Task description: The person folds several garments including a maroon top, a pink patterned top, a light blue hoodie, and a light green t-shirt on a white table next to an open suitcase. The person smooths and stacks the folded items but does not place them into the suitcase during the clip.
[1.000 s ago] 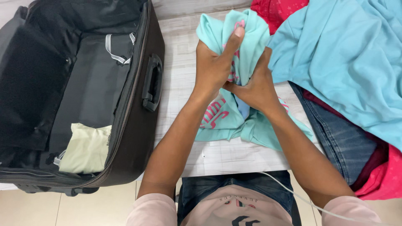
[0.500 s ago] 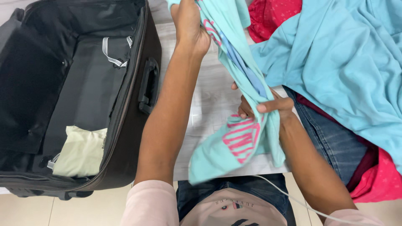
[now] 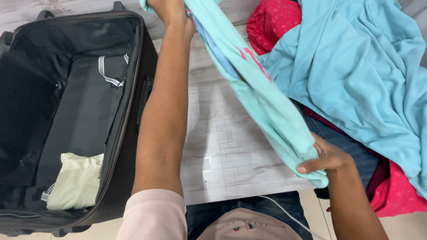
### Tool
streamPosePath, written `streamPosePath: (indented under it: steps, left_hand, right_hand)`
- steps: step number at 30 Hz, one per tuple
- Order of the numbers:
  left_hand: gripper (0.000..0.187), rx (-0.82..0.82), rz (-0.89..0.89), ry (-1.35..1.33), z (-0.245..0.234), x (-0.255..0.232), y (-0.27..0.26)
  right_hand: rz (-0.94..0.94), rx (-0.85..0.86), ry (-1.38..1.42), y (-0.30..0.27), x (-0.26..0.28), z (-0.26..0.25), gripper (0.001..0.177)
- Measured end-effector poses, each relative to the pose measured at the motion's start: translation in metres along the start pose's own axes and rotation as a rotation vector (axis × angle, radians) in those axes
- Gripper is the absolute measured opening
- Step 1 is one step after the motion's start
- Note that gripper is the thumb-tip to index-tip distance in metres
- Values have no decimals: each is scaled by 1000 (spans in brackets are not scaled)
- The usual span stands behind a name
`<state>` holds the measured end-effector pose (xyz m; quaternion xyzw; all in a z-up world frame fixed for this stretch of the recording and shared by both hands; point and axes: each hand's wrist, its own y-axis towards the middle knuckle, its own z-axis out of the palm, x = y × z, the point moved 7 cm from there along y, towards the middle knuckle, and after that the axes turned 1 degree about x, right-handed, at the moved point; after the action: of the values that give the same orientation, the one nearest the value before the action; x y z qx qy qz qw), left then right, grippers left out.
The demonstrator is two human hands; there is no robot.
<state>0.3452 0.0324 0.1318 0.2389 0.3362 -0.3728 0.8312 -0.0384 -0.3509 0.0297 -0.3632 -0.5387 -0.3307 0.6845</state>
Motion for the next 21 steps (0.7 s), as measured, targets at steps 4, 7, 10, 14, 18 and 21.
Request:
streamPosePath:
  steps: [4, 7, 10, 14, 18, 21]
  left_hand:
    - [80, 67, 66, 456, -48, 19, -11]
    - [86, 328, -208, 1054, -78, 41, -40]
    - [100, 366, -251, 1435, -91, 30, -69]
    - [113, 290, 189, 1681, -64, 0, -106]
    - [113, 362, 126, 1527, -60, 13, -128]
    - [117, 430, 118, 1407, -69, 26, -133]
  right_hand:
    - [-39, -34, -682, 3, 28, 18, 90]
    - [-23, -68, -914, -1, 55, 34, 86]
    - [-39, -119, -1006, -9, 82, 42, 83]
    - [-5, -421, -974, 3, 93, 42, 76]
    - [-285, -398, -1184, 31, 96, 78, 81]
    - [-265, -356, -1227, 40, 83, 84, 73]
